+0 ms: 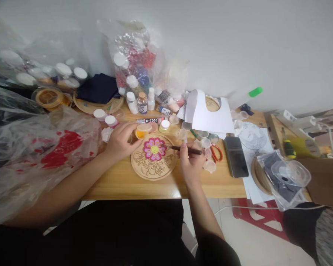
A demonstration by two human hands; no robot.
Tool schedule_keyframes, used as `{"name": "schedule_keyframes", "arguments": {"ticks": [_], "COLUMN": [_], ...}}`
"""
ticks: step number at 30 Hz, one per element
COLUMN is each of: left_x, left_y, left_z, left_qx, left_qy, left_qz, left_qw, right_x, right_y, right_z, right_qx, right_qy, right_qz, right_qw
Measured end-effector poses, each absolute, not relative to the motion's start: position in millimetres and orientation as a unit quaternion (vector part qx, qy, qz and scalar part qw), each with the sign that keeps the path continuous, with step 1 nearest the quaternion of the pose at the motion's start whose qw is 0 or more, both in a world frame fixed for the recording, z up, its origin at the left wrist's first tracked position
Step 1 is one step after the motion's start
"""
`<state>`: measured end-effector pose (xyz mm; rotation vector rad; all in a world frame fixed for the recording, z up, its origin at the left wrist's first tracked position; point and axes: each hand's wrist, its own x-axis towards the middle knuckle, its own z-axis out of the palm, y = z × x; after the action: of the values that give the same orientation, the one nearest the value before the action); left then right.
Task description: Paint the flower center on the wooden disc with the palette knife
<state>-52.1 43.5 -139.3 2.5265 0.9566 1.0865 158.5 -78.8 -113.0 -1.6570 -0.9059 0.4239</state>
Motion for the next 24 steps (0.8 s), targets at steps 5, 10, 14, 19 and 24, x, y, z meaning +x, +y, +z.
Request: {"name": "schedule_keyframes", "arguments": {"ticks": [5,10,14,19,24], "left_x": [-52.2,-52.3,-52.0,-51.7,-50.9], "left_y": [44.2,44.2,43.8,43.8,43.6], "left_z": [-139.8,-140.6,-140.0,-140.2,-140.7], "left_qx": [0.861,0.862,0.862,0.863,0.864], "left_qy": [0.312,0.32,0.312,0.312,0.325], "left_qz": [0.387,0.375,0.385,0.384,0.374], "left_qw": [0.106,0.116,0.109,0.101,0.09], "right_x": [156.0,153.7,154.4,155.3,155.7], "right_y": [-77.3,-76.9,-77.8,-77.6,-76.9], "right_z": [-109.8,-107.1,-107.8,-108.3,-108.5], "right_qx": [-0.706,-0.702,-0.7,-0.697,-0.697], "right_qy": [-0.385,-0.386,-0.385,-0.389,-0.396], "right_qz": [0.187,0.197,0.19,0.186,0.177], "right_qw": [0.564,0.566,0.571,0.573,0.571]}}
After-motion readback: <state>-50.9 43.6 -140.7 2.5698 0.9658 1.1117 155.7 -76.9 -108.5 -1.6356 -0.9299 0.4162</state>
